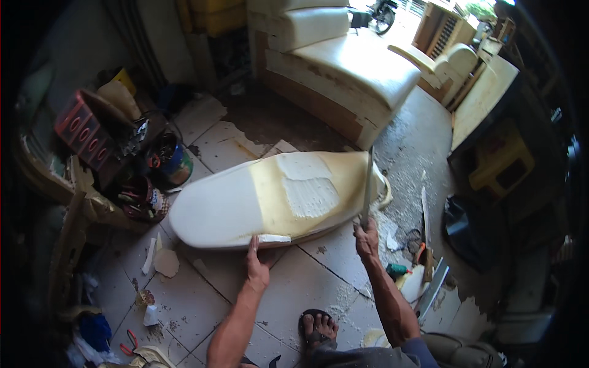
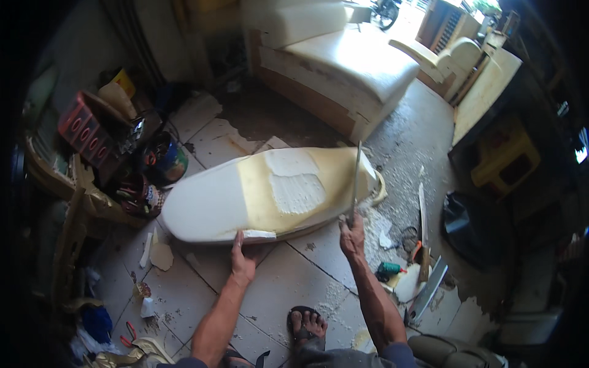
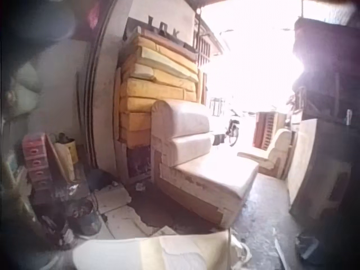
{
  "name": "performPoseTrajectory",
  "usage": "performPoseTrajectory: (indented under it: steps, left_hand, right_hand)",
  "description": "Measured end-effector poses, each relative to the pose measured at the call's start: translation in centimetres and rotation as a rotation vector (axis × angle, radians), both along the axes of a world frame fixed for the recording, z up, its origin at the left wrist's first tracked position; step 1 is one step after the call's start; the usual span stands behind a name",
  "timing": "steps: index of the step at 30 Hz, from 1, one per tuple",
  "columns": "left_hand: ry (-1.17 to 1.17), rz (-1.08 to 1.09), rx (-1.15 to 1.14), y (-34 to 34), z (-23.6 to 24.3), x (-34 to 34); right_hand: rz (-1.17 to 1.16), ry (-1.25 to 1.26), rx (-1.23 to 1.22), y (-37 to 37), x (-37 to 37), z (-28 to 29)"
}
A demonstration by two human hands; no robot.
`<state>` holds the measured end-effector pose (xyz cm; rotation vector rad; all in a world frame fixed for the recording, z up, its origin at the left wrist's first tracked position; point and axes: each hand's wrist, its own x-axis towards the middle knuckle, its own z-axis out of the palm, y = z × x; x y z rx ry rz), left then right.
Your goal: The person shapes a foam seat by hand using a large metal blade and a rasp, shaving down the edges and smoothing the surface.
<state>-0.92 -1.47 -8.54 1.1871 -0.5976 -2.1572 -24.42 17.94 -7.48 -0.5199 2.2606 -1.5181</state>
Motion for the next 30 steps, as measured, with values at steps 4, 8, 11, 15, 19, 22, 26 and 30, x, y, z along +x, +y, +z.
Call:
performPoseTrajectory:
  steps: [4,8,11,15,19,22,26,30]
  left_hand:
    - [-0.216,-0.396,0.363,9.8,6.2,0.6]
    - [-0.275,-0.822,-1.037,8.3,11.1,-1.2]
    - [-0.834,-0.770,-1.876,3.6,10.9,-3.9]
    - [-0.979,-0.985,-1.788,3.0,8.0,-6.6]
    - [-1.073,-0.785,-1.754,5.2,6.9,-8.1]
    - [-1.147,-0.827,-1.682,6.7,7.6,-9.1]
    - [-1.099,-0.967,-1.643,6.3,8.5,-10.2]
    - [-0.994,-0.965,-1.616,5.1,8.7,-10.3]
  right_hand:
    - [-0.129,-0.124,0.123,0.1,4.8,-1.4]
    - [-0.177,-0.393,-0.060,-0.7,6.5,-1.3]
    - [-0.035,-0.193,0.072,-2.4,4.5,-1.0]
    - [0.053,-0.160,0.082,-3.5,3.3,-0.5]
    - [-0.030,-0.022,-0.083,-3.0,4.3,0.0]
    - [-0.309,-0.576,0.028,-1.7,6.7,0.2]
    - [-0.211,-0.003,0.236,0.5,9.9,0.1]
    - [-0.190,-0.299,0.120,3.2,11.1,0.2]
